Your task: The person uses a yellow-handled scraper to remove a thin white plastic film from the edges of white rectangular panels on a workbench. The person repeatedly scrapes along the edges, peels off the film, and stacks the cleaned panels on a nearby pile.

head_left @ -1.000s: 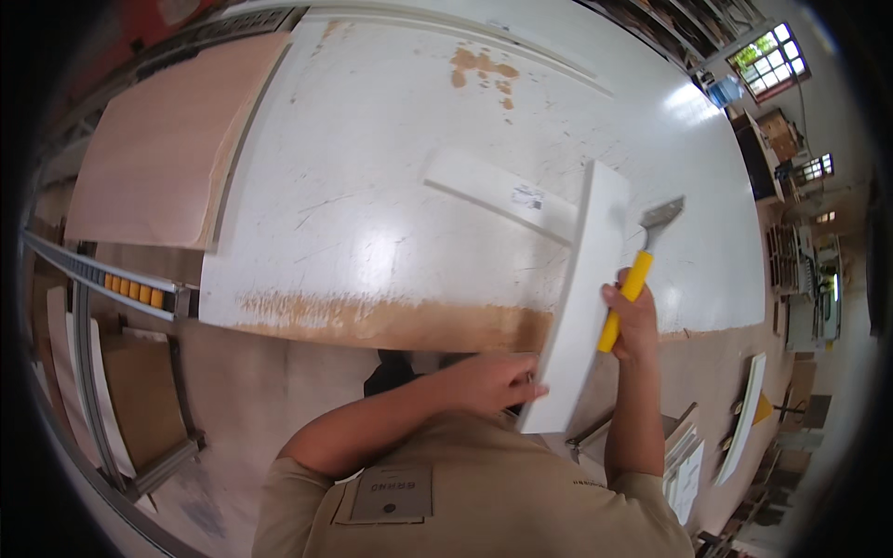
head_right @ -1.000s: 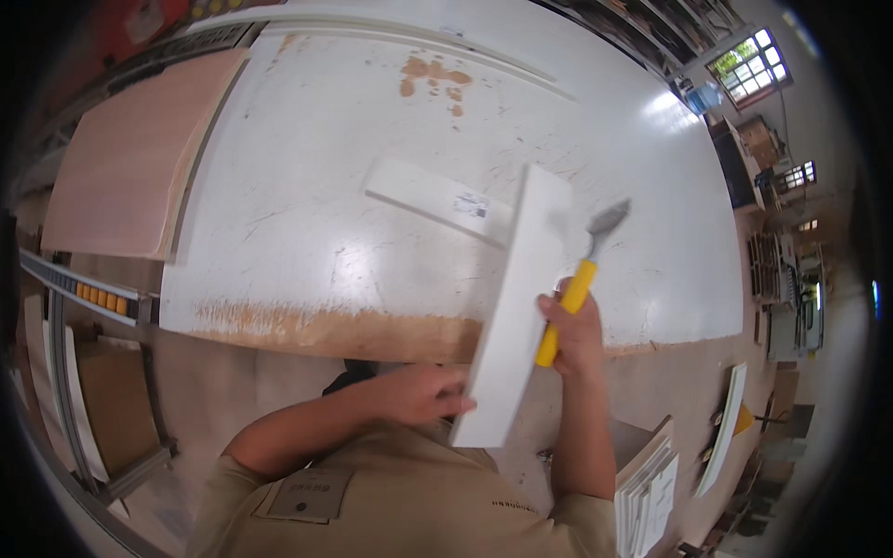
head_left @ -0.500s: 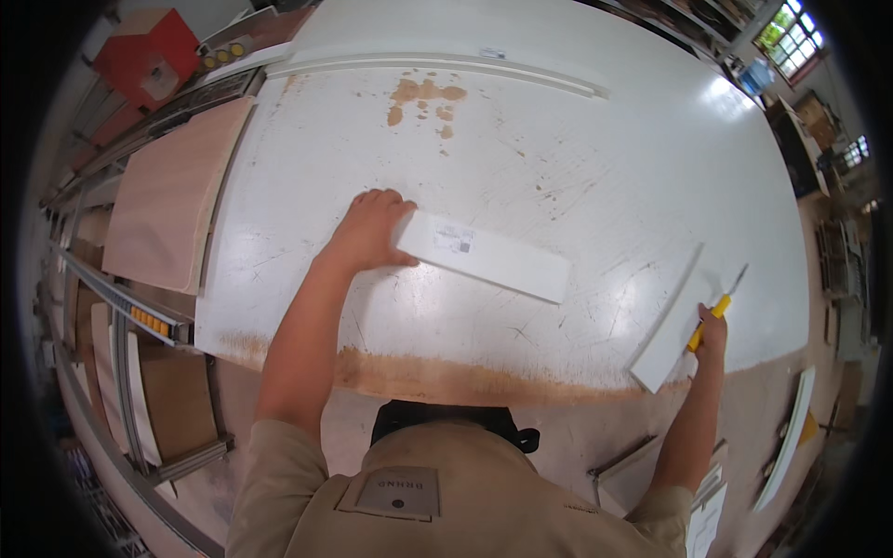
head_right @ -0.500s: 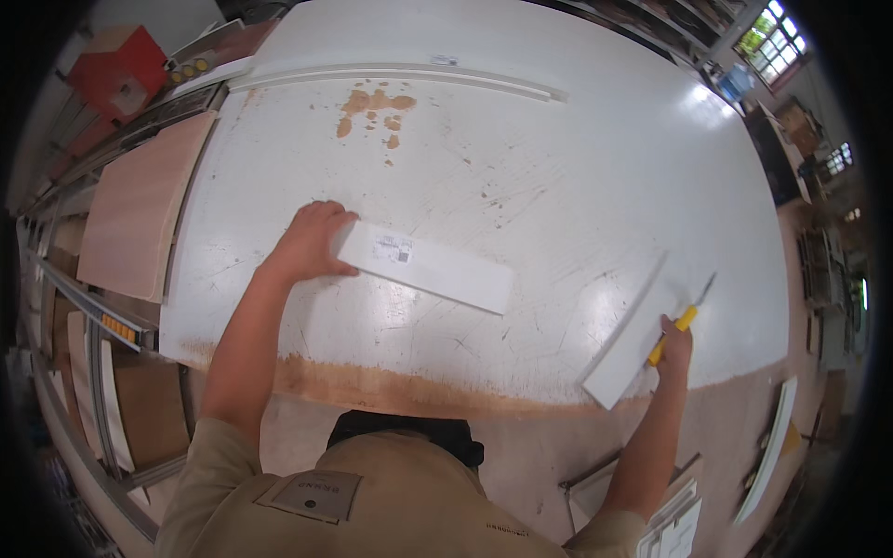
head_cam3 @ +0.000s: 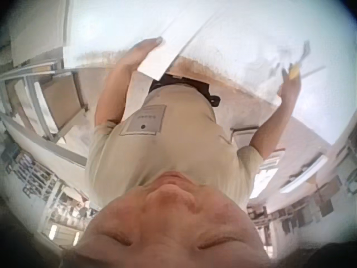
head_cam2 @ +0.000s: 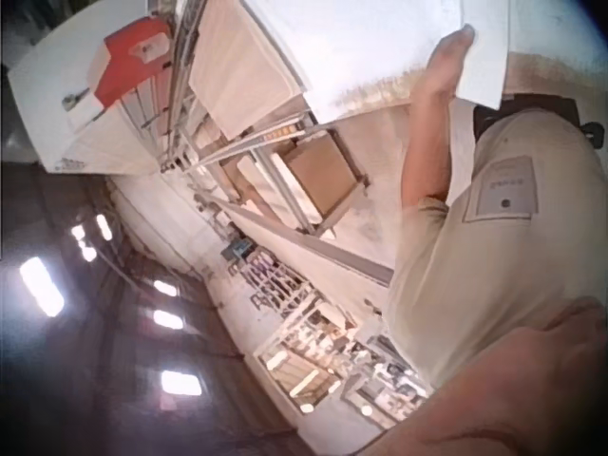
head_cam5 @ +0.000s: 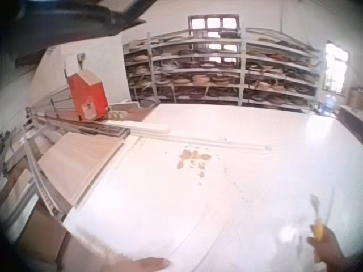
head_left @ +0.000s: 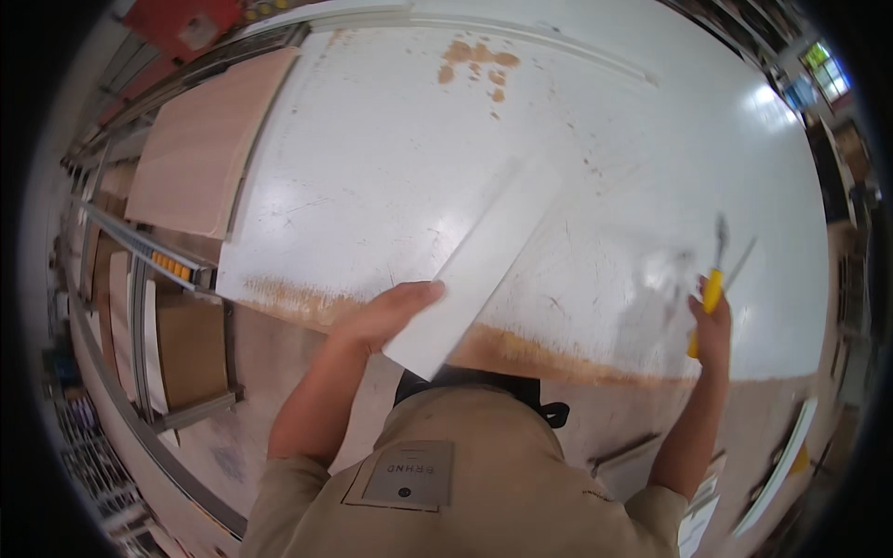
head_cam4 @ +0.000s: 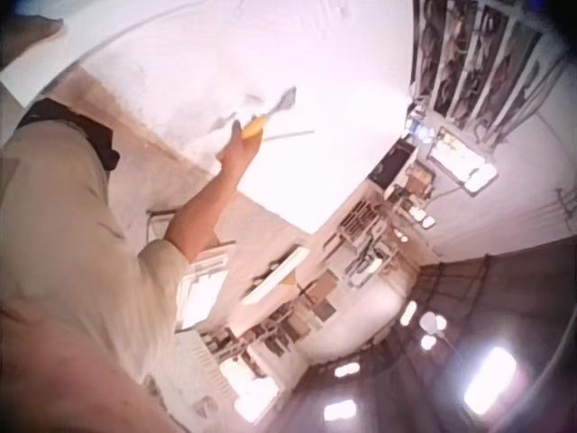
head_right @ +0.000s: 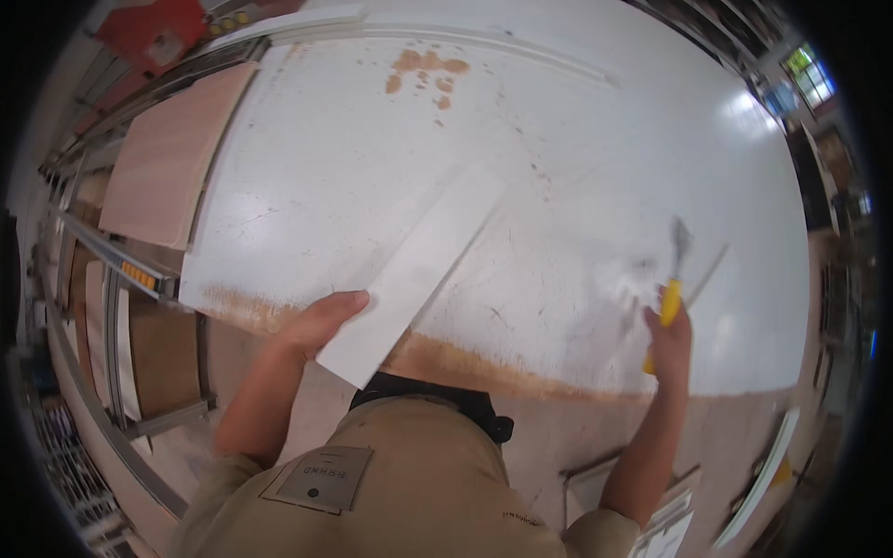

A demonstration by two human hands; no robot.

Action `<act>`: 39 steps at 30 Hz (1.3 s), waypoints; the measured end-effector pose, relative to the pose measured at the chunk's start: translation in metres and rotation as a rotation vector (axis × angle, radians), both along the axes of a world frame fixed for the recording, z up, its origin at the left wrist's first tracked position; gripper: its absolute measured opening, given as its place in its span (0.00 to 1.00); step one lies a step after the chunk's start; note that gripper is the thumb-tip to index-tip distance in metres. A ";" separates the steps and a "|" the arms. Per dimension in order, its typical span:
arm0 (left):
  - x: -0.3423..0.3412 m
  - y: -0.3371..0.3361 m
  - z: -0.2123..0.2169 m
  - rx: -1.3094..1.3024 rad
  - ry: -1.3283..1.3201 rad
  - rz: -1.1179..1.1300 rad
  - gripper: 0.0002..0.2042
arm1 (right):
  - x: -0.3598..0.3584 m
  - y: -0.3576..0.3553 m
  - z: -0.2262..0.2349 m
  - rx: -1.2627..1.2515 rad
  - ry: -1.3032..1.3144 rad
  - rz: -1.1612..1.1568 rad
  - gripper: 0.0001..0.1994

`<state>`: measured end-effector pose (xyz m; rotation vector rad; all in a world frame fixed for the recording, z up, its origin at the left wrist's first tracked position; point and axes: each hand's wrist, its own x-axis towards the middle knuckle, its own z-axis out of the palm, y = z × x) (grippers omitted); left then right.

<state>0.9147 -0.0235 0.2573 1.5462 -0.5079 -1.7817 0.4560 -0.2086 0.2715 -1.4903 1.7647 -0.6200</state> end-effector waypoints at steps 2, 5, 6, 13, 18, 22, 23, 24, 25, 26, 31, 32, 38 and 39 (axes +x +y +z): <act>-0.014 0.012 -0.023 0.000 0.026 0.035 0.24 | 0.024 0.031 -0.013 0.005 -0.064 0.182 0.18; -0.051 0.028 -0.031 0.000 0.140 0.157 0.19 | 0.098 0.083 0.017 0.269 -0.007 0.183 0.14; -0.059 0.034 -0.032 -0.008 0.198 0.168 0.19 | 0.117 0.098 0.028 0.335 0.056 0.205 0.16; -0.073 0.081 -0.055 -0.011 0.425 0.109 0.17 | 0.176 0.193 0.046 0.234 0.105 0.463 0.27; -0.070 0.099 -0.075 0.010 0.196 -0.138 0.20 | 0.199 0.241 0.051 0.196 0.371 0.651 0.33; -0.059 0.097 -0.075 0.002 0.035 -0.325 0.23 | 0.212 0.265 0.059 0.243 0.565 0.692 0.34; -0.056 0.094 -0.073 -0.002 -0.018 -0.399 0.23 | 0.212 0.271 0.057 0.202 0.618 0.710 0.34; -0.055 0.091 -0.070 -0.006 -0.072 -0.471 0.24 | 0.211 0.278 0.056 0.160 0.672 0.728 0.34; -0.053 0.090 -0.070 -0.012 -0.128 -0.545 0.24 | 0.211 0.283 0.054 0.158 0.695 0.730 0.34; -0.053 0.091 -0.070 -0.052 -0.157 -0.590 0.23 | 0.211 0.289 0.053 0.156 0.718 0.733 0.35; -0.051 0.093 -0.071 -0.196 -0.083 -0.599 0.19 | 0.220 0.294 0.057 0.182 0.777 0.756 0.36; -0.052 0.093 -0.072 -0.189 -0.103 -0.630 0.19 | 0.222 0.292 0.057 0.174 0.778 0.760 0.36; -0.061 0.098 -0.094 -0.182 -0.011 -0.604 0.21 | 0.247 0.256 0.059 0.273 0.729 0.697 0.35; -0.060 0.096 -0.091 -0.173 -0.023 -0.625 0.21 | 0.251 0.243 0.058 0.319 0.720 0.674 0.34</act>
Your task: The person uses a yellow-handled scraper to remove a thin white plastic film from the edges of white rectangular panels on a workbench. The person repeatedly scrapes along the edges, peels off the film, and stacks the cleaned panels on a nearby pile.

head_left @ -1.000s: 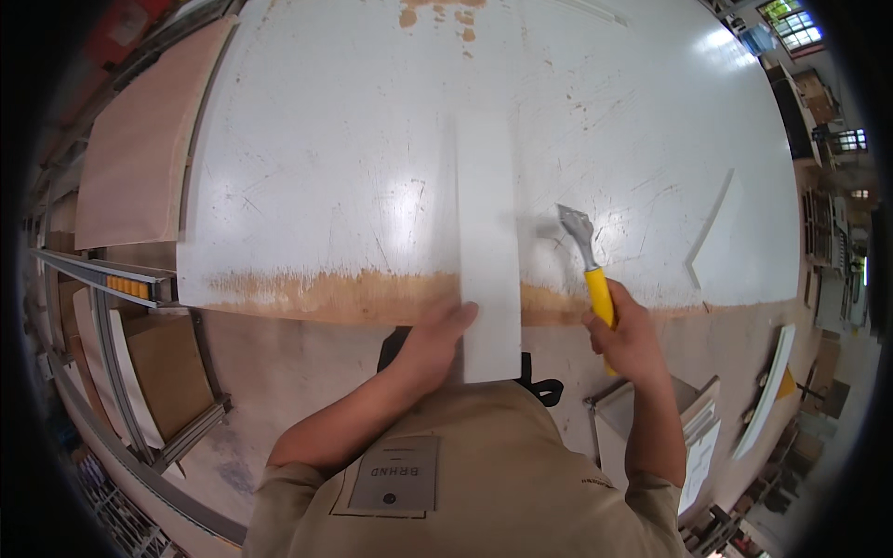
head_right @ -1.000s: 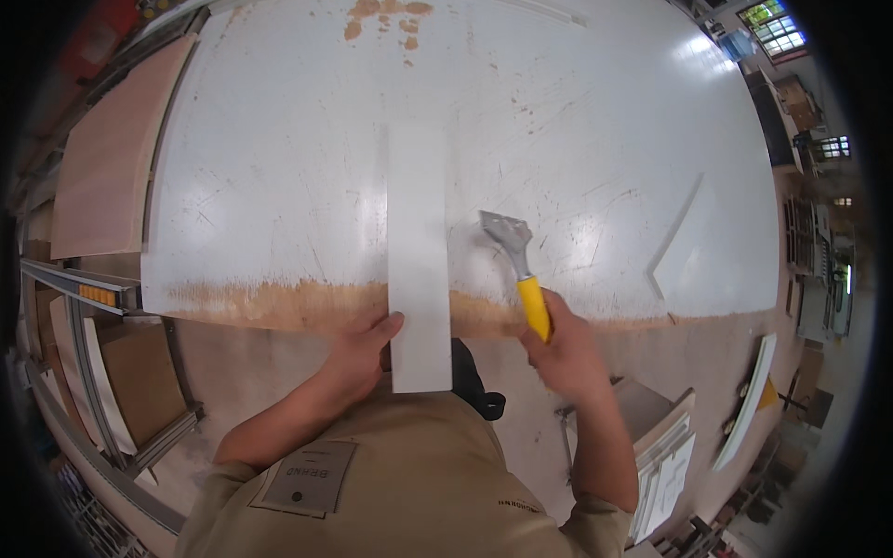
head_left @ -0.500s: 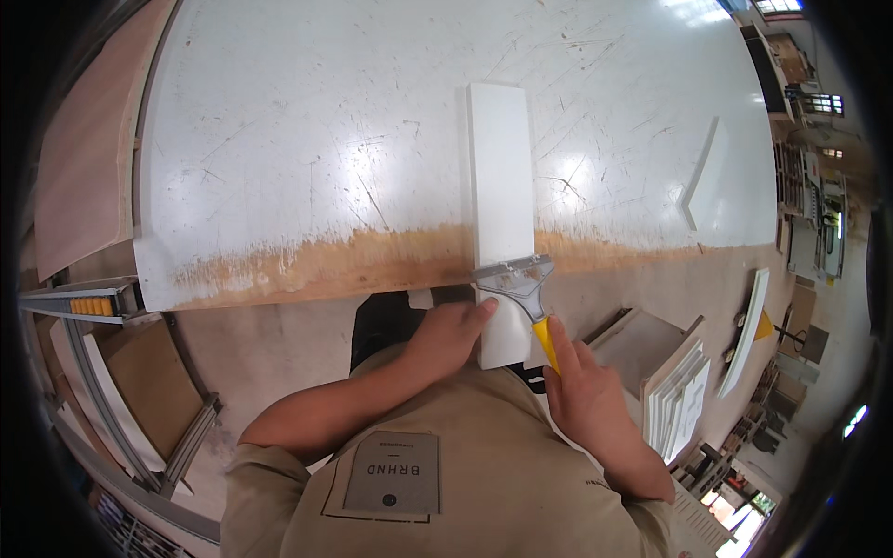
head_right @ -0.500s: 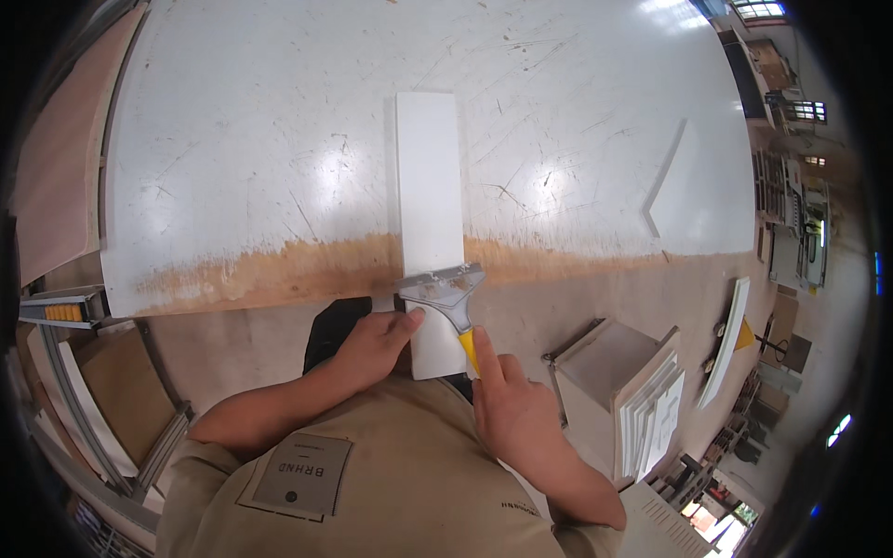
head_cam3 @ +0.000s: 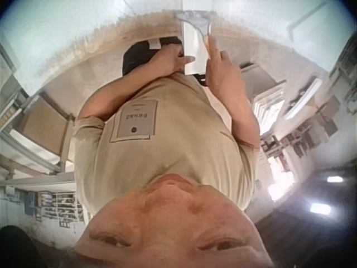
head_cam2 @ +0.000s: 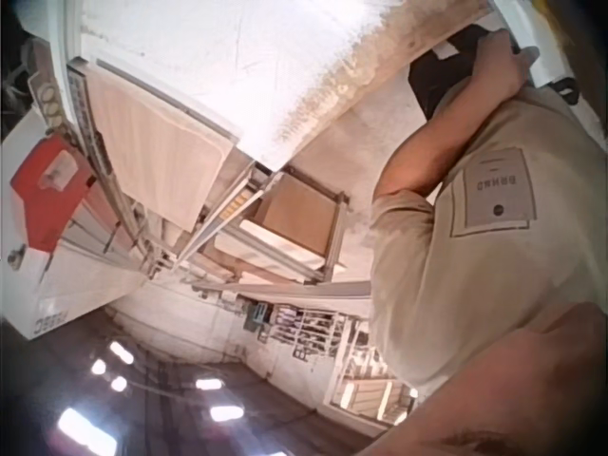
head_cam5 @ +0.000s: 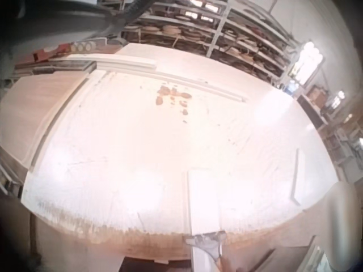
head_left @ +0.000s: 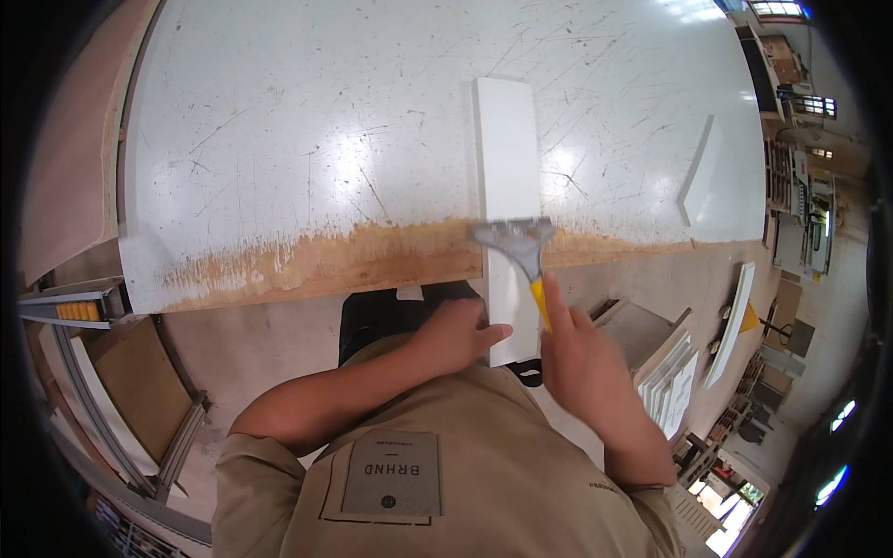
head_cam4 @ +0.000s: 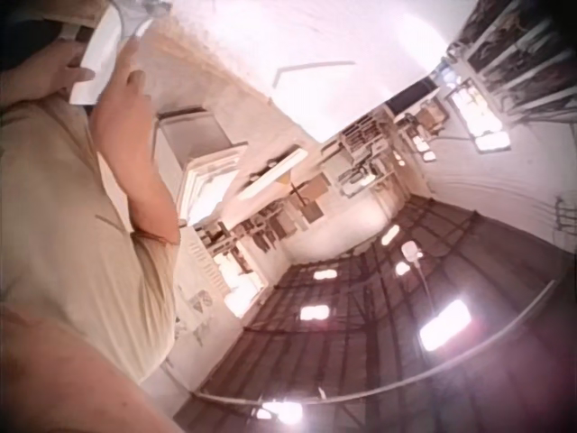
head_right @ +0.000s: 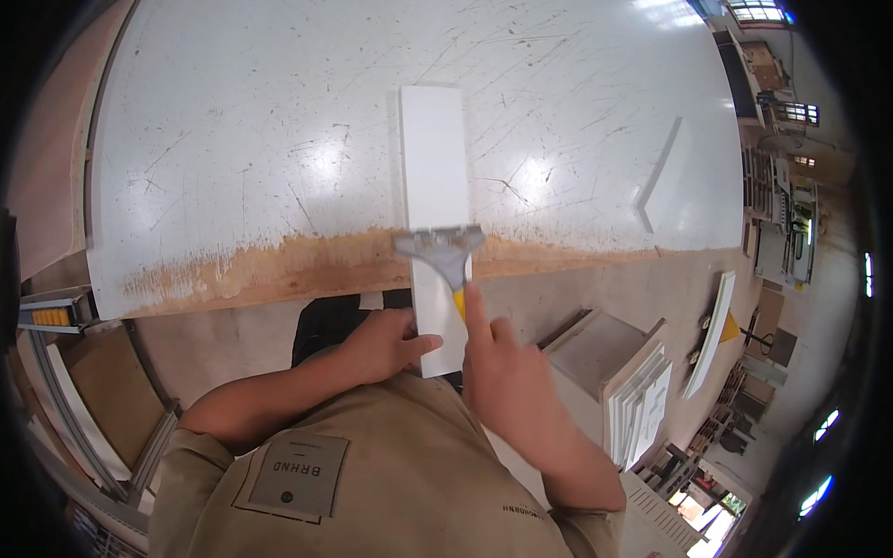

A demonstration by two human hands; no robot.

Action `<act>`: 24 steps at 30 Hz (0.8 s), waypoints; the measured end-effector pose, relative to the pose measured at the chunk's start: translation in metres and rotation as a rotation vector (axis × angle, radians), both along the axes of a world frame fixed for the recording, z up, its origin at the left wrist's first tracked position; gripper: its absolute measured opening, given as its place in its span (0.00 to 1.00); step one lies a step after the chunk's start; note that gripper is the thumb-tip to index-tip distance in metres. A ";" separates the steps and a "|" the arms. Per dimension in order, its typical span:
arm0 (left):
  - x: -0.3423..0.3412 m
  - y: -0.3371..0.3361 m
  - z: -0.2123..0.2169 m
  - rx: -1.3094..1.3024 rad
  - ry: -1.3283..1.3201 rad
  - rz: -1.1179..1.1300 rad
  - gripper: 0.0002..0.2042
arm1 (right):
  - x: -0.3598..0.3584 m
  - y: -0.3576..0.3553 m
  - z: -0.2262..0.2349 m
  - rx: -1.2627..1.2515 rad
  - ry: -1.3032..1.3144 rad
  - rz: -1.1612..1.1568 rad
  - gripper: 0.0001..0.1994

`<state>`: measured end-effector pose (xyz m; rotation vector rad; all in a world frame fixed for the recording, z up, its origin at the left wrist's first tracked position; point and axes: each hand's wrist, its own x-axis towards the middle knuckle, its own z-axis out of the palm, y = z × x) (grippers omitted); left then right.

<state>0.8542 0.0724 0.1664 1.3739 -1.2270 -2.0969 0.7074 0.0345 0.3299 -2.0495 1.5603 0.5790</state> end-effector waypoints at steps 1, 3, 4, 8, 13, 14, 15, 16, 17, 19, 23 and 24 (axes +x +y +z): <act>0.001 -0.002 0.003 0.004 -0.013 -0.026 0.21 | 0.003 -0.012 -0.004 -0.049 -0.021 0.012 0.34; 0.002 -0.003 0.005 0.009 -0.014 -0.038 0.21 | 0.008 -0.039 -0.014 -0.149 -0.068 0.038 0.34; 0.002 -0.004 0.005 0.012 -0.018 -0.041 0.21 | 0.013 -0.057 -0.019 -0.164 -0.066 0.040 0.33; 0.002 -0.005 0.007 0.108 0.047 0.005 0.20 | 0.047 -0.132 -0.015 -0.197 0.004 0.004 0.30; 0.019 0.009 0.018 -0.043 0.170 0.327 0.17 | 0.050 -0.162 -0.031 -0.552 -0.410 0.207 0.27; 0.028 0.008 0.021 -0.106 0.094 0.366 0.19 | 0.052 -0.161 -0.029 -0.585 -0.470 0.156 0.24; 0.038 0.009 0.015 -0.046 0.181 0.398 0.22 | 0.063 -0.161 -0.020 -0.560 -0.483 0.114 0.20; 0.040 0.015 0.013 -0.345 0.157 0.531 0.22 | 0.065 -0.159 -0.013 -0.522 -0.498 0.105 0.15; 0.047 0.015 0.009 -0.559 0.043 0.456 0.21 | 0.061 -0.157 -0.002 -0.461 -0.462 0.184 0.14; 0.082 -0.011 0.059 -0.425 0.083 0.159 0.19 | 0.066 -0.149 0.010 -0.508 -0.501 0.561 0.19; 0.135 -0.015 0.111 -0.444 0.157 0.039 0.16 | 0.078 -0.143 0.024 -0.089 -0.533 0.741 0.17; 0.144 -0.015 0.113 -0.393 0.179 0.022 0.17 | 0.085 -0.137 0.037 0.196 -0.468 0.499 0.14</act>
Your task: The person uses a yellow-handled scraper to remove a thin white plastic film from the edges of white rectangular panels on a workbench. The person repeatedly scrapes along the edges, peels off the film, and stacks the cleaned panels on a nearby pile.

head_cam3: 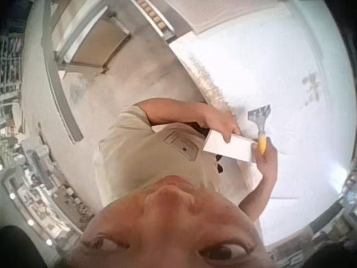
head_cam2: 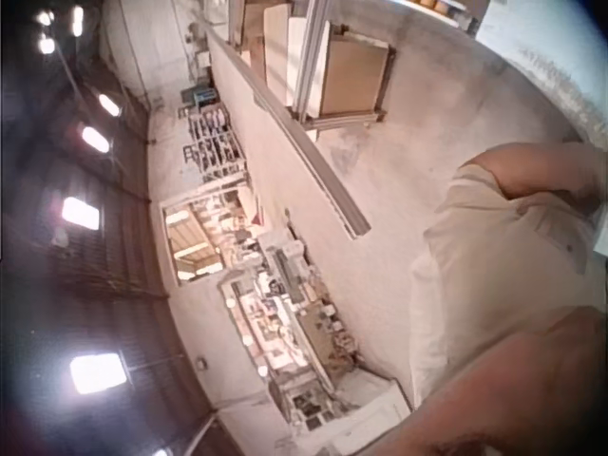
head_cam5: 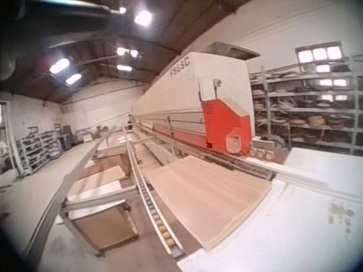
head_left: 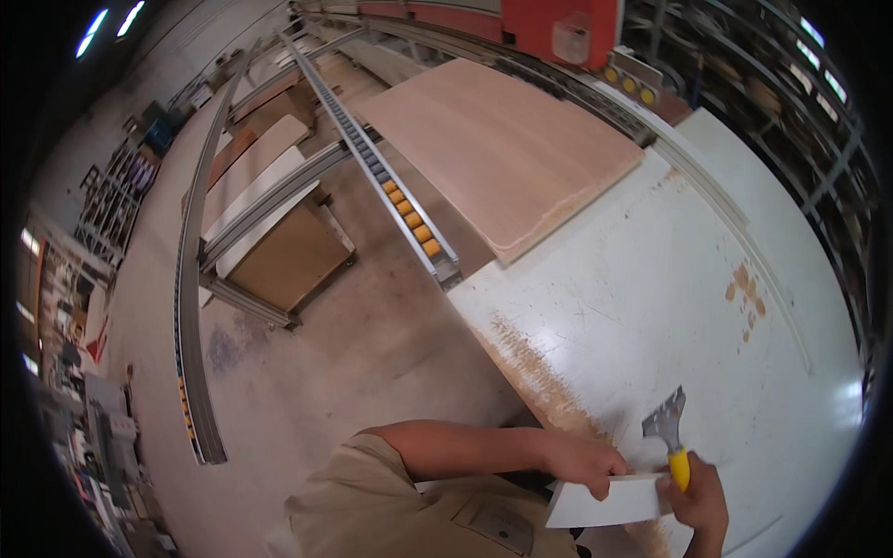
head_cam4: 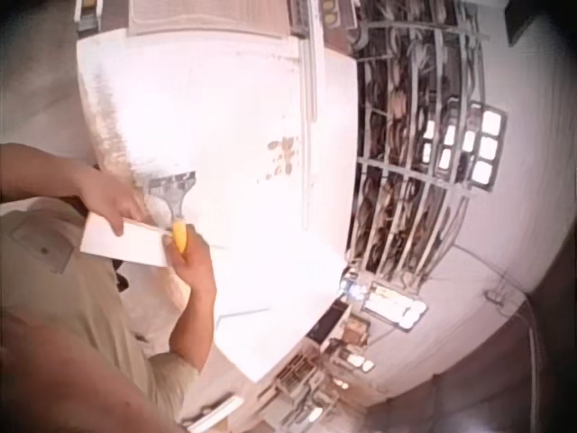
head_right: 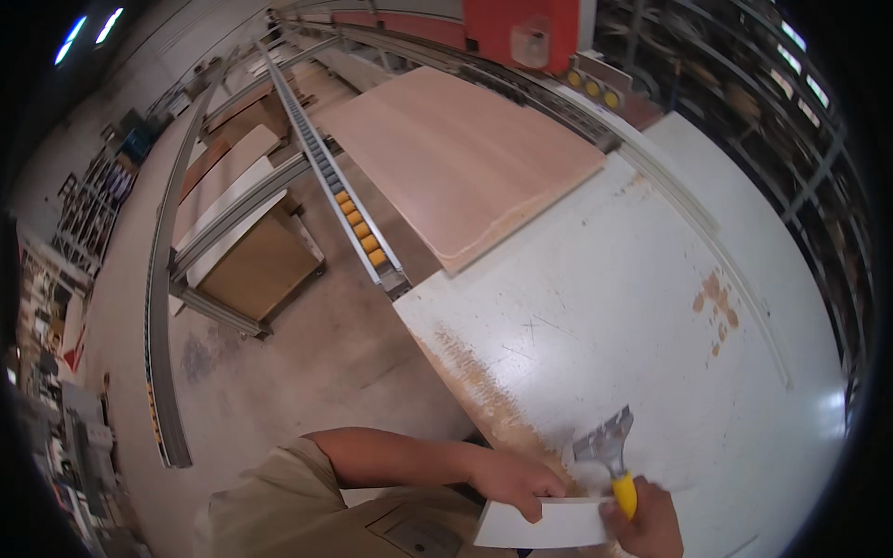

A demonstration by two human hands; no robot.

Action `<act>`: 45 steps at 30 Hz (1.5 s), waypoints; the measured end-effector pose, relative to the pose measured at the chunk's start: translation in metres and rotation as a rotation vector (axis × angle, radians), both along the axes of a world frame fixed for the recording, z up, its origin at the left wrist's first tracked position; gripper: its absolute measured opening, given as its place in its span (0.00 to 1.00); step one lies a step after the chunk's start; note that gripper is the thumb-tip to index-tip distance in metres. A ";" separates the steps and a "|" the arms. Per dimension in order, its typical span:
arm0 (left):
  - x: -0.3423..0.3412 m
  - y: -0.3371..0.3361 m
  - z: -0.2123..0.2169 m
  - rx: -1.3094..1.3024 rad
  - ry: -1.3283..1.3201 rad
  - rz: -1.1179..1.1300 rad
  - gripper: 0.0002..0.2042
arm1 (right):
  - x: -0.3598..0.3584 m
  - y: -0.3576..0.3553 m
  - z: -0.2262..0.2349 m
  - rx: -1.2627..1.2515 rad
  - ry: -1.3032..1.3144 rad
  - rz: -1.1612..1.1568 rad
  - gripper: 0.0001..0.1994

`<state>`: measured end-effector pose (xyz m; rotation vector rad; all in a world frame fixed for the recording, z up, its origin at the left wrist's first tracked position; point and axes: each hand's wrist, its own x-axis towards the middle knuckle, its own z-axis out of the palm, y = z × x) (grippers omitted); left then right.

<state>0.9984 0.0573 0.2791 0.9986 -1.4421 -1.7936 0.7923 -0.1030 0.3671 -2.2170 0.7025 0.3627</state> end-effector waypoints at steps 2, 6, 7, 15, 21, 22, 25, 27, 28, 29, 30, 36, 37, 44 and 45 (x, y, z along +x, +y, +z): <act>0.004 0.001 -0.012 0.179 0.293 0.117 0.19 | -0.008 0.005 -0.003 -0.004 0.015 -0.126 0.14; -0.013 -0.001 -0.056 0.479 1.050 0.260 0.34 | -0.020 0.031 -0.008 0.196 -0.126 -0.752 0.25; -0.043 0.002 -0.075 0.457 0.967 0.356 0.34 | -0.039 0.017 -0.050 0.034 -0.201 -0.817 0.14; -0.140 -0.017 -0.091 0.337 0.314 0.281 0.13 | -0.029 0.024 -0.103 0.255 -0.344 -1.146 0.14; -0.124 -0.010 -0.093 0.466 0.306 0.315 0.19 | -0.069 0.063 -0.036 -0.274 0.236 -0.814 0.17; -0.127 -0.012 -0.092 0.482 0.274 0.327 0.19 | -0.083 0.076 -0.027 -0.286 0.307 -0.762 0.18; -0.125 -0.009 -0.092 0.566 0.285 0.342 0.16 | -0.092 0.116 -0.013 -0.231 0.325 -0.713 0.20; -0.134 -0.001 -0.088 0.626 0.387 0.459 0.12 | -0.100 0.137 -0.021 -0.291 0.137 -0.587 0.23; -0.136 0.005 -0.090 0.609 0.372 0.433 0.11 | -0.100 0.146 -0.020 -0.255 0.176 -0.570 0.23; -0.133 0.007 -0.094 0.580 0.355 0.414 0.11 | -0.097 0.151 -0.019 -0.224 0.203 -0.548 0.24; -0.133 0.009 -0.097 0.551 0.339 0.397 0.11 | -0.095 0.155 -0.019 -0.194 0.229 -0.524 0.25; -0.130 0.011 -0.094 0.578 0.234 0.404 0.10 | -0.085 0.136 -0.028 -0.253 0.248 -0.369 0.26; -0.132 0.013 -0.096 0.588 0.271 0.422 0.10 | -0.079 0.128 -0.028 -0.262 0.253 -0.354 0.26; -0.135 0.019 -0.105 0.560 0.184 0.412 0.12 | -0.015 0.038 -0.052 -0.467 0.137 -0.206 0.24; -0.137 0.022 -0.109 0.544 0.191 0.428 0.12 | -0.004 0.024 -0.054 -0.461 0.110 -0.199 0.24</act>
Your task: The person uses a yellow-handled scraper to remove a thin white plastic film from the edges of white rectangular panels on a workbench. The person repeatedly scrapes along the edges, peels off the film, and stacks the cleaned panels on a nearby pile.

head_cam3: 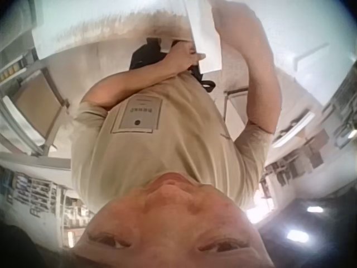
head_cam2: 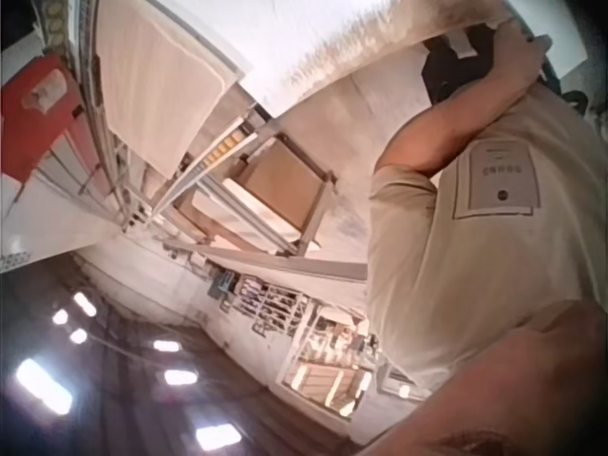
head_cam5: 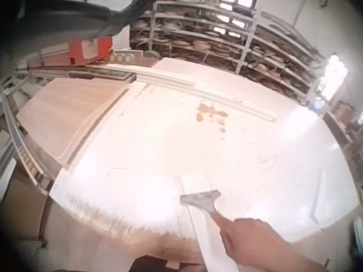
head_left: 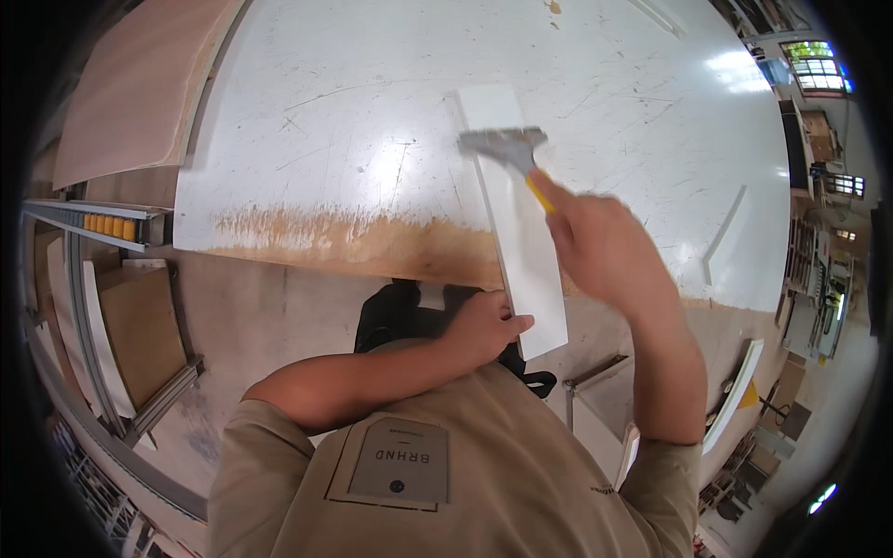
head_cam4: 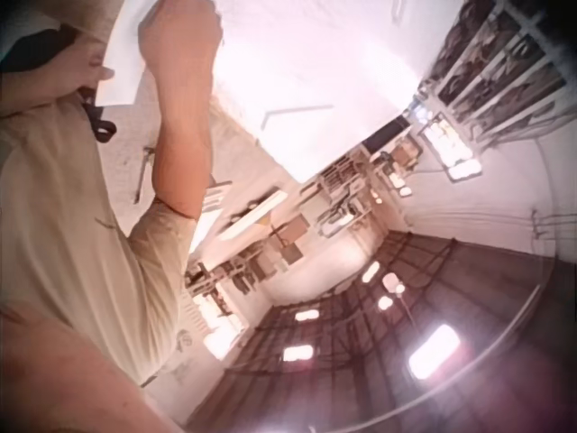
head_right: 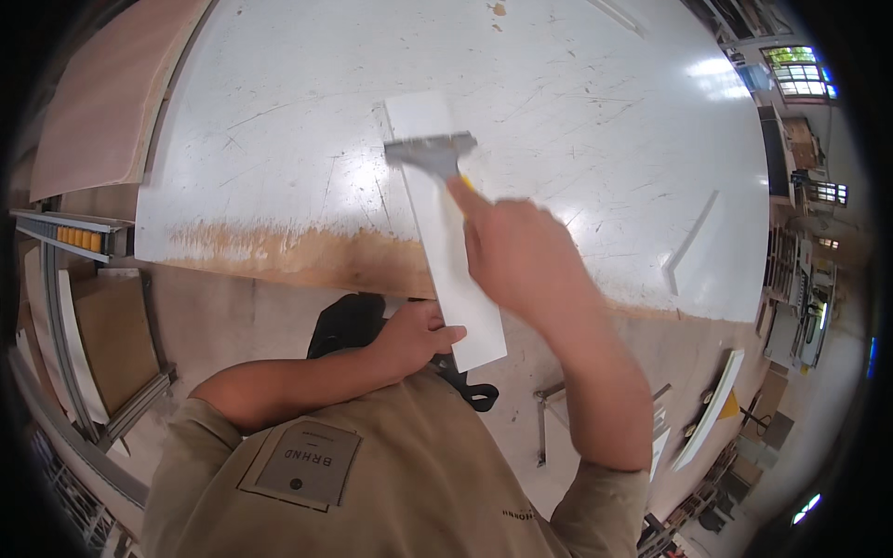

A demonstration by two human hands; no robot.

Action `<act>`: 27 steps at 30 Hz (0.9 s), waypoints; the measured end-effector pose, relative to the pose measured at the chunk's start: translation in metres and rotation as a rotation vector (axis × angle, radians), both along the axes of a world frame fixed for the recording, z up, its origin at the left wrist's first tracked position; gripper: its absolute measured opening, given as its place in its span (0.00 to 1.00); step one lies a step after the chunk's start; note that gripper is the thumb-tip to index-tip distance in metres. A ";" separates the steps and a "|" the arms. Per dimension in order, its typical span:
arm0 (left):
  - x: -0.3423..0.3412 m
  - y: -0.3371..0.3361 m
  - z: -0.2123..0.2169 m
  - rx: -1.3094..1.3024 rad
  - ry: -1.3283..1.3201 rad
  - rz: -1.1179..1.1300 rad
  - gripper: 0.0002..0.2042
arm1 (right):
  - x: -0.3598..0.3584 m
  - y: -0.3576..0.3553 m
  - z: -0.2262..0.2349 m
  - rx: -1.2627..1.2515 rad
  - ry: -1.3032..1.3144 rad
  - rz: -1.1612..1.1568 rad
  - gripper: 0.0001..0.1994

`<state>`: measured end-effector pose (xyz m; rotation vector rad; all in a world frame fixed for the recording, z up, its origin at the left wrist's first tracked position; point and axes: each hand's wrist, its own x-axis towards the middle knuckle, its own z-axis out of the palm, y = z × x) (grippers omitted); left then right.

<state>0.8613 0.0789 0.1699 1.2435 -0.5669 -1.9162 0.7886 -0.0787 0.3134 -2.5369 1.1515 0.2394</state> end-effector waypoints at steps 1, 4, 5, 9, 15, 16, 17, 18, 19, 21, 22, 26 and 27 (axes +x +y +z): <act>0.000 0.001 -0.002 -0.018 -0.003 0.015 0.12 | 0.010 -0.013 -0.001 0.000 -0.027 0.009 0.24; 0.002 0.001 0.003 -0.038 0.074 0.031 0.14 | 0.042 -0.040 0.008 0.044 0.039 -0.051 0.22; 0.003 0.002 0.005 -0.004 0.092 -0.021 0.14 | 0.044 -0.048 0.005 0.052 0.027 -0.066 0.22; 0.019 0.017 0.014 0.060 0.081 -0.018 0.15 | 0.033 -0.059 -0.003 0.121 -0.178 -0.115 0.23; 0.060 0.042 0.043 -0.127 -0.167 0.045 0.18 | -0.024 -0.033 0.010 0.303 -0.467 -0.656 0.12; 0.061 0.044 0.048 -0.176 -0.124 0.039 0.19 | -0.038 -0.024 -0.001 0.374 -0.612 -0.711 0.12; 0.063 0.043 0.052 -0.225 -0.080 0.031 0.20 | -0.052 -0.014 -0.014 0.442 -0.761 -0.759 0.11; 0.066 0.038 0.056 -0.238 0.018 -0.016 0.23 | -0.061 0.001 -0.024 0.549 -0.894 -0.816 0.10; 0.065 0.033 0.061 -0.254 0.081 -0.016 0.23 | -0.067 0.018 -0.032 0.656 -1.029 -0.866 0.09; 0.062 0.027 0.069 -0.272 0.203 -0.026 0.23 | -0.069 0.049 -0.045 0.863 -1.217 -0.942 0.12; 0.057 0.025 0.066 -0.308 0.210 -0.072 0.22 | -0.078 0.060 -0.052 0.922 -1.317 -0.898 0.15; 0.034 0.008 0.066 -0.316 -0.038 -0.244 0.18 | -0.070 0.072 -0.032 1.092 -1.710 -0.731 0.28; 0.027 0.004 0.065 -0.339 -0.016 -0.220 0.18 | -0.062 0.069 -0.019 1.116 -1.804 -0.698 0.32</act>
